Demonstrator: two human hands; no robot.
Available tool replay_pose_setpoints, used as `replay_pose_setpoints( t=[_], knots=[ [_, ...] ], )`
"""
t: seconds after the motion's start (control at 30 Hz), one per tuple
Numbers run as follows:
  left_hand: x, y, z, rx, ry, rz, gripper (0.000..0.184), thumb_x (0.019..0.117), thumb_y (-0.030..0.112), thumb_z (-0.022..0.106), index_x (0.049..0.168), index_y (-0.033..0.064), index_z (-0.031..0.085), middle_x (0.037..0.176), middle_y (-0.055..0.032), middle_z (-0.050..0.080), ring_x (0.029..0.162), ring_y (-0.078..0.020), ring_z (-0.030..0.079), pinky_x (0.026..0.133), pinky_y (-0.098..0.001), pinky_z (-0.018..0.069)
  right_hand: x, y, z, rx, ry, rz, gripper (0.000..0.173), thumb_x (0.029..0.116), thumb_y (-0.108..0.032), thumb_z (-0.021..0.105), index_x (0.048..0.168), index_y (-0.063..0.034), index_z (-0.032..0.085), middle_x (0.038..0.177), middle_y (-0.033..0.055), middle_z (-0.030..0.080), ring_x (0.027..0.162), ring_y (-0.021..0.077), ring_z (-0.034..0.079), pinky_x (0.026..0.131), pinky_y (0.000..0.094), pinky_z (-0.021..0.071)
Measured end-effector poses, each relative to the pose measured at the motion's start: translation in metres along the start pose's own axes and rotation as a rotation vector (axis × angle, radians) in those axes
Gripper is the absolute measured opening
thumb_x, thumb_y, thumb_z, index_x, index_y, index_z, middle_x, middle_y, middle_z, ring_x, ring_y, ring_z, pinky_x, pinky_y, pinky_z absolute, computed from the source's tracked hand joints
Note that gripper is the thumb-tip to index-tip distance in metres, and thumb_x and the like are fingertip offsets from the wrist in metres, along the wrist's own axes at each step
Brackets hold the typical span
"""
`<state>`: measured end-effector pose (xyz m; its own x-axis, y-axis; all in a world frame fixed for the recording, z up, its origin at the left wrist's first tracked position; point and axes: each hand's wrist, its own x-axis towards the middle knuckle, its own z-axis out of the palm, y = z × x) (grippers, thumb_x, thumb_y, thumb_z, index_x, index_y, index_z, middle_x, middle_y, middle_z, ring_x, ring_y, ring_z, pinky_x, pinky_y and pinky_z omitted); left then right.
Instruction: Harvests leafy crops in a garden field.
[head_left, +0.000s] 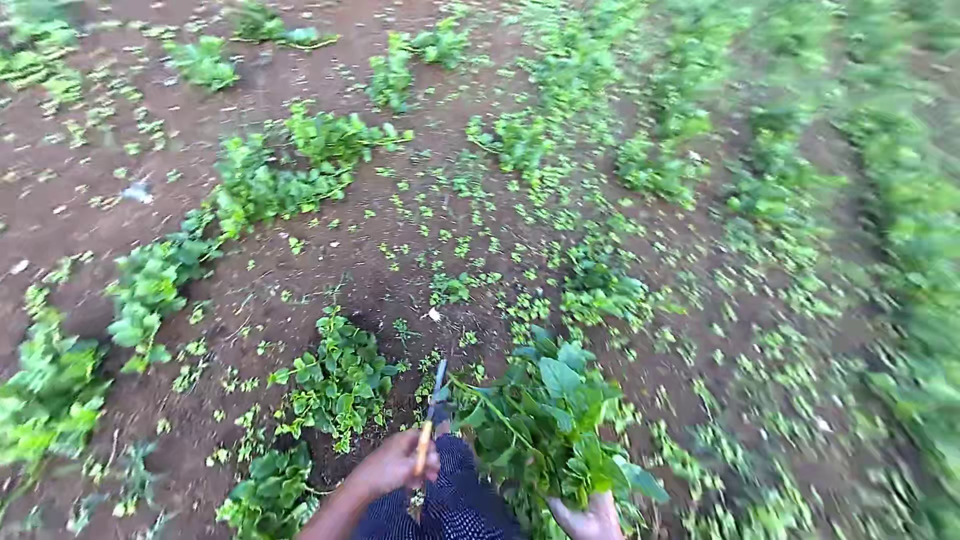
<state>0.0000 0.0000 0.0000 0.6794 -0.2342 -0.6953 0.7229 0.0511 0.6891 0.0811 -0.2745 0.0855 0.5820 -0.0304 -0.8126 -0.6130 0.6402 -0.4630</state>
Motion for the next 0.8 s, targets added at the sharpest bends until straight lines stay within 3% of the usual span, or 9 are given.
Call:
replay_pose_setpoints(
  t=[0.1, 0.23, 0.33, 0.47, 0.53, 0.63, 0.7, 0.8],
  knots=[
    [-0.001, 0.036, 0.063, 0.21, -0.181, 0.025, 0.04, 0.1059, 0.023, 0.057, 0.137, -0.003, 0.053, 0.111, -0.0165, 0.071, 0.093, -0.0232, 0.07, 0.082, -0.0409, 0.0581, -0.04, 0.032, -0.028, 0.191, 0.081, -0.02, 0.045, 0.1088, -0.049, 0.018, 0.103, -0.0204, 0.053, 0.082, 0.0005, 0.068, 0.074, 0.0141, 0.069, 0.059, 0.0361, 0.0594],
    [-0.022, 0.025, 0.127, 0.166, -0.243, -0.043, 0.042, 0.1068, 0.025, 0.057, 0.138, -0.0031, 0.05, 0.116, -0.0158, 0.068, 0.092, -0.0195, 0.071, 0.081, -0.0363, 0.0596, -0.072, 0.073, -0.077, 0.477, 0.025, -0.074, 0.051, 0.1069, -0.046, 0.022, 0.092, -0.0197, 0.063, 0.081, 0.0041, 0.073, 0.075, 0.0183, 0.073, 0.062, 0.0412, 0.0621],
    [-0.034, 0.009, 0.15, 0.168, -0.309, -0.143, 0.041, 0.1076, 0.026, 0.055, 0.136, -0.0024, 0.05, 0.118, -0.0153, 0.067, 0.091, -0.0199, 0.071, 0.078, -0.0366, 0.0598, -0.095, 0.098, -0.115, 0.56, 0.075, -0.148, 0.046, 0.1073, -0.042, 0.025, 0.091, -0.0199, 0.062, 0.08, 0.0026, 0.073, 0.075, 0.0165, 0.073, 0.061, 0.0386, 0.062],
    [-0.044, 0.002, 0.165, 0.593, -0.541, -0.224, 0.043, 0.1073, 0.026, 0.057, 0.138, -0.0047, 0.051, 0.119, -0.0206, 0.068, 0.101, -0.0273, 0.069, 0.088, -0.0448, 0.0569, -0.132, 0.121, -0.157, 0.595, 0.259, -0.186, 0.042, 0.1096, -0.04, 0.021, 0.096, -0.0191, 0.055, 0.078, -0.0004, 0.068, 0.072, 0.0129, 0.069, 0.058, 0.0346, 0.0585],
    [-0.046, -0.002, 0.178, 0.792, -0.675, -0.217, 0.04, 0.107, 0.023, 0.056, 0.135, -0.0055, 0.053, 0.116, -0.0211, 0.069, 0.1, -0.0279, 0.069, 0.087, -0.0463, 0.0565, -0.153, 0.132, -0.177, 0.619, 0.325, -0.213, 0.04, 0.1097, -0.04, 0.021, 0.097, -0.0198, 0.054, 0.077, -0.0024, 0.067, 0.071, 0.0108, 0.069, 0.056, 0.0323, 0.0578],
    [-0.053, -0.013, 0.211, 0.896, -0.84, -0.258, 0.036, 0.1091, 0.021, 0.051, 0.134, -0.0047, 0.053, 0.116, -0.0192, 0.069, 0.098, -0.0247, 0.07, 0.085, -0.0438, 0.0572, -0.181, 0.157, -0.218, 0.699, 0.327, -0.299, 0.04, 0.1092, -0.036, 0.023, 0.094, -0.0195, 0.056, 0.078, -0.0013, 0.07, 0.071, 0.0115, 0.071, 0.056, 0.0327, 0.0591],
    [-0.062, -0.024, 0.237, 0.993, -0.904, -0.219, 0.037, 0.1092, 0.023, 0.051, 0.134, -0.0045, 0.054, 0.116, -0.0199, 0.068, 0.098, -0.0259, 0.069, 0.086, -0.045, 0.0562, -0.197, 0.179, -0.25, 0.8, 0.3, -0.366, 0.043, 0.1087, -0.036, 0.024, 0.089, -0.0199, 0.059, 0.077, -0.0003, 0.072, 0.072, 0.0123, 0.072, 0.058, 0.0341, 0.0602],
    [-0.084, -0.042, 0.272, 1.223, -0.895, 0.009, 0.043, 0.1041, 0.028, 0.06, 0.132, -0.0044, 0.058, 0.116, -0.026, 0.067, 0.107, -0.0387, 0.067, 0.096, -0.0588, 0.0509, -0.225, 0.214, -0.286, 0.955, 0.277, -0.477, 0.045, 0.1076, -0.036, 0.03, 0.083, -0.0205, 0.065, 0.078, 0.0008, 0.074, 0.073, 0.0133, 0.074, 0.061, 0.0343, 0.0625]
  ],
)
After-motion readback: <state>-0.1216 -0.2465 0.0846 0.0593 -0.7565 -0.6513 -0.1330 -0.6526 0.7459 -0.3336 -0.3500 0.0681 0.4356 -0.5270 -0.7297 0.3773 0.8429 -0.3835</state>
